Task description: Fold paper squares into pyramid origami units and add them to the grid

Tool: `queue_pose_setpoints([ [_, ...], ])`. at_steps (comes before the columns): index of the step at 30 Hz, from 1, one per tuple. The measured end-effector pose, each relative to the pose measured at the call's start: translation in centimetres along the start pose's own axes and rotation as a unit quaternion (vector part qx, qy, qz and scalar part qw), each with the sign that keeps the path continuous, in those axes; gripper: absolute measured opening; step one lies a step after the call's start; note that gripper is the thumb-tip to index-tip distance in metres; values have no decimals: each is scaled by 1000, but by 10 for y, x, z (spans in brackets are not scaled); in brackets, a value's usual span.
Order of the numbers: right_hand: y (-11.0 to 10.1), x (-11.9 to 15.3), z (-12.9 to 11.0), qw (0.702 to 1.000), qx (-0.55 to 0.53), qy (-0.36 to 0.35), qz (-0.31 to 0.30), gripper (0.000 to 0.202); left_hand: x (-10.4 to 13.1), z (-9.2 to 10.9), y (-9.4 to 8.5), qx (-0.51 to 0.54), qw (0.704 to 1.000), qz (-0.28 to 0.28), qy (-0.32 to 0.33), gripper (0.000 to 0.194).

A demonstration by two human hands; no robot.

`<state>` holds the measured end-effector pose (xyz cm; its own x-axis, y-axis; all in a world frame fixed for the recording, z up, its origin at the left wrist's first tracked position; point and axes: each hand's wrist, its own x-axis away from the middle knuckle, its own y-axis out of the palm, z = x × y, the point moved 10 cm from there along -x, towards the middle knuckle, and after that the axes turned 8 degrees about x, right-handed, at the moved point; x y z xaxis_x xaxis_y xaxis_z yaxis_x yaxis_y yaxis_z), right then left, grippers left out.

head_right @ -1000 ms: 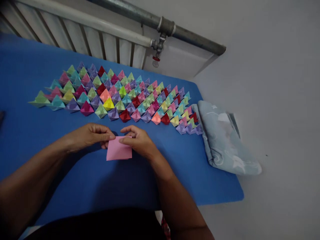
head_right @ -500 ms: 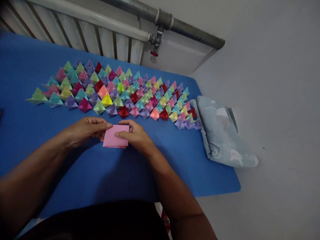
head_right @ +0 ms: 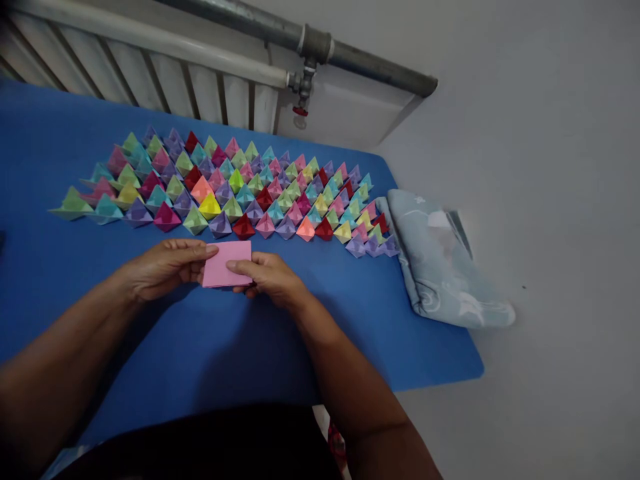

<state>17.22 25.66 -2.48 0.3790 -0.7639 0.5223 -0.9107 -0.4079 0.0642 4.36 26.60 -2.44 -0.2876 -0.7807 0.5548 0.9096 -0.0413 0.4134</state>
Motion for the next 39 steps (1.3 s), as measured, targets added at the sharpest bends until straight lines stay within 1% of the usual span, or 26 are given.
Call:
queue_pose_setpoints([
  [4,-7,-1,-7,998,-7,-46,46,17,2,-6,4,-30,999,-26,-20,30],
  [8,-15,-1,-9,995,6,-52,89,13,5,-11,3,-73,996,-32,-44,31],
  [10,-16,0,-9,995,9,-44,86,13,5,-10,1,-76,996,-30,-44,30],
  [14,-14,2,-9,999,16,-14,44,16,5,-8,0,-75,996,-27,-43,30],
  [17,-12,4,-8,999,25,1,29,16,5,-7,1,-77,996,-29,-41,30],
  [24,-16,3,-9,998,17,-20,57,13,5,-3,2,-97,994,-42,-14,30],
  [28,-17,0,-7,998,32,-23,40,13,8,2,5,-126,990,-57,5,32],
  [30,-18,-1,-8,998,33,-39,33,13,9,4,7,-150,987,-63,14,33],
  [33,-21,-2,-10,997,-3,-63,40,21,12,4,13,-188,979,-80,21,33],
  [35,-24,-2,-9,996,-22,-66,52,24,14,4,15,-203,975,-91,24,32],
  [39,-31,-3,-10,994,-18,-81,64,28,15,5,15,-214,972,-95,22,31],
])
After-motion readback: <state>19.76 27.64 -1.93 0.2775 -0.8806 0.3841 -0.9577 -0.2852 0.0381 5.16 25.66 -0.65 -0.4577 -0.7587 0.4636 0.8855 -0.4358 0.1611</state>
